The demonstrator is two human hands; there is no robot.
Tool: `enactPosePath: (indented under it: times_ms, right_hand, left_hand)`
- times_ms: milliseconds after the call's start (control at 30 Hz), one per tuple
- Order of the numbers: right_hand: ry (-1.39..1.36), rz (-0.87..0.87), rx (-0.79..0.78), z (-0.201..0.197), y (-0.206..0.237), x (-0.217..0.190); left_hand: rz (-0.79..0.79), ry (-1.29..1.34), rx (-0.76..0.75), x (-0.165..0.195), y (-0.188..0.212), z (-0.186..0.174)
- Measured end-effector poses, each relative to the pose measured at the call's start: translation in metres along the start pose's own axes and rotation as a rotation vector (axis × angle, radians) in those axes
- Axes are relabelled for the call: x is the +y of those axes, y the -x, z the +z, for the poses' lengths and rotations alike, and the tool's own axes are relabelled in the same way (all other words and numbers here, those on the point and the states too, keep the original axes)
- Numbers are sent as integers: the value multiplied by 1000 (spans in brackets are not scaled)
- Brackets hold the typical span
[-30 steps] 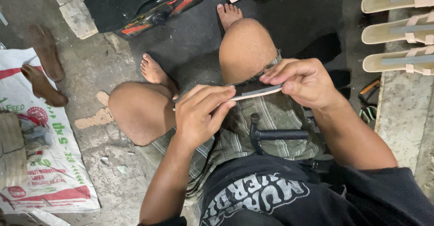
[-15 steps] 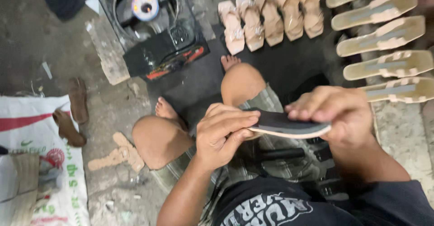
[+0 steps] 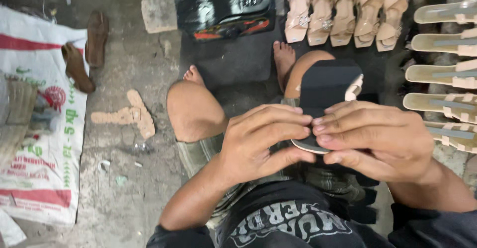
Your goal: The person sits on the floor and assembles beige high-heeled slippers by attaching black insoles. They use a handheld tool to press the insole edges onto the slipper base and a grinding machine to smooth the edges. The process is repeated for multiple slippers.
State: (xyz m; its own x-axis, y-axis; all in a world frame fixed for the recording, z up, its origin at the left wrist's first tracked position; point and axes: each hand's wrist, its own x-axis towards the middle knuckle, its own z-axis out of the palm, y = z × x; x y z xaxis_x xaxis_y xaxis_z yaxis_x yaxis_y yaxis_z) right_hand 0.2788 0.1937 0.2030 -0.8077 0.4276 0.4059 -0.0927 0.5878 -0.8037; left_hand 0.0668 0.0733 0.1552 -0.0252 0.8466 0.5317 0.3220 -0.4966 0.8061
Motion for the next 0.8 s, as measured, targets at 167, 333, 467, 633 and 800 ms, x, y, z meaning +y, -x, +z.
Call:
enactPosePath:
  times_ms: [167,333,467,633,800]
  right_hand:
    - [-94,-63,-151,5,-5,-3]
    - [-117,-34,-160,14,-6,7]
    - [-235,3,-237,15,-1,15]
    - [86,-32,-225,20,3,14]
    - [228,-56,-206,35,15,23]
  left_hand:
    - [-43,165,7,3,26,-6]
    - [-172,383,-3,-5,47,-4]
    - [-164,412,-18,-8,53,-7]
    - [-176,345,-76,-4,47,-10]
    - [-248,36,-81,5,42,-2]
